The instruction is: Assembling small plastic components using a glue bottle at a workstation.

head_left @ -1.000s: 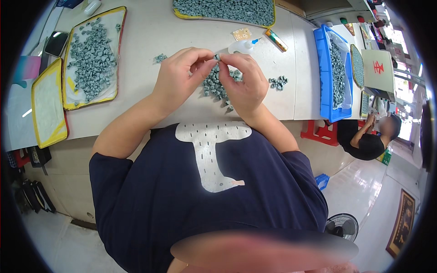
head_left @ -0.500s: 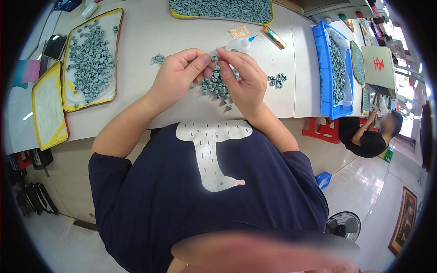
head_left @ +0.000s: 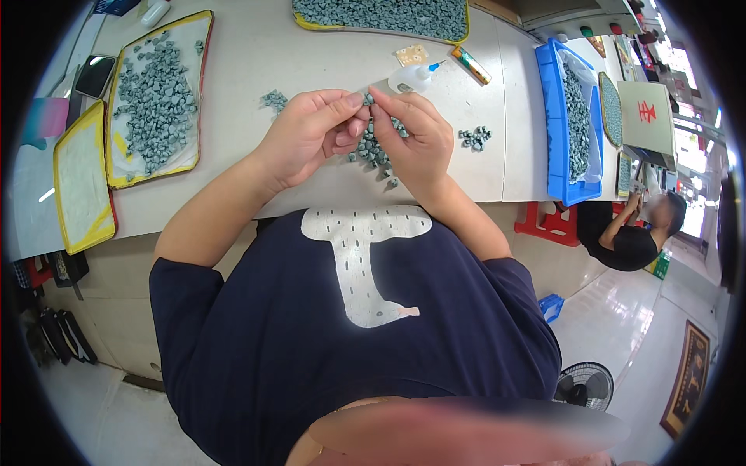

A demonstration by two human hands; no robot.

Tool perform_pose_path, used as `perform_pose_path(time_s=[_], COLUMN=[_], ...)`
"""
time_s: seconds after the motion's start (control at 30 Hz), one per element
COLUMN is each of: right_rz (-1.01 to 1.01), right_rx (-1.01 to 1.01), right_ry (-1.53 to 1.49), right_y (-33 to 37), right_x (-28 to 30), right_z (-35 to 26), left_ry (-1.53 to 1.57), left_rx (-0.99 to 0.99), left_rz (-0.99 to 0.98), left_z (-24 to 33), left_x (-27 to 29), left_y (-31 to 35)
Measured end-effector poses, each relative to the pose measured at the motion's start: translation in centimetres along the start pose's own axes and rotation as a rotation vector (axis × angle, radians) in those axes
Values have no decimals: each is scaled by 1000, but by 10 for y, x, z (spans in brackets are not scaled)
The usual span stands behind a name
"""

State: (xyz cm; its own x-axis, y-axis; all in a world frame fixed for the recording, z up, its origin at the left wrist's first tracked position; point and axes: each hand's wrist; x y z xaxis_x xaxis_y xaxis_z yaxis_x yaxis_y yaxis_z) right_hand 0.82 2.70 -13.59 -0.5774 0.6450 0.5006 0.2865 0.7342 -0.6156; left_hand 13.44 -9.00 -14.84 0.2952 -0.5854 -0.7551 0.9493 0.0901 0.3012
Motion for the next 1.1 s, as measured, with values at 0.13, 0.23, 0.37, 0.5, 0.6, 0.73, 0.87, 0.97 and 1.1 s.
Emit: perform_pose_path(time_s=[0.13, 0.23, 0.37, 0.5, 0.6, 0.73, 0.87, 0.97, 1.1], right_rz=[-18, -37, 62, 216, 183, 41, -146, -272, -235], right_rx=[-19, -43, -170, -255, -270, -302, -415, -623, -593], right_ry=[-6, -11, -79, -55, 43, 132, 114, 55, 85], right_y=[-4, -5, 6, 9, 5, 5, 0, -7, -4], right_x=[0, 5, 15, 30, 32, 36, 34, 36, 35], right_z=[-3, -2, 9, 27, 39, 53, 54, 47, 45], left_ry=[-17, -287, -854, -1271, -1527, -1776, -1845, -1846, -1818], left_rx=[-9, 0, -69, -341, -463, -328, -172, -136, -176], left_rz=[37, 124, 289, 416, 594, 756, 706, 679, 685], left_z=[-1, 2, 3, 4, 15, 27, 29, 27, 21], left_x=[0, 2, -6, 0, 12, 18, 19, 19, 19], left_y=[0, 0, 5, 7, 10, 18, 16, 14, 9])
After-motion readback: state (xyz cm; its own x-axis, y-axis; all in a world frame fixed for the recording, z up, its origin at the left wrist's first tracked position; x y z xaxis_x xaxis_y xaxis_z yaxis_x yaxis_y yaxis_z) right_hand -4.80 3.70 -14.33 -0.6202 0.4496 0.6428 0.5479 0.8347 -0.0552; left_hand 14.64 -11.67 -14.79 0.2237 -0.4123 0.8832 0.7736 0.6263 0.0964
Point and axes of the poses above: each hand's wrist, its own y-axis away from the middle knuckle, its own x-axis out of the back of the hand, z = x × y, and after that the axes turned 8 degrees about x, right-handed
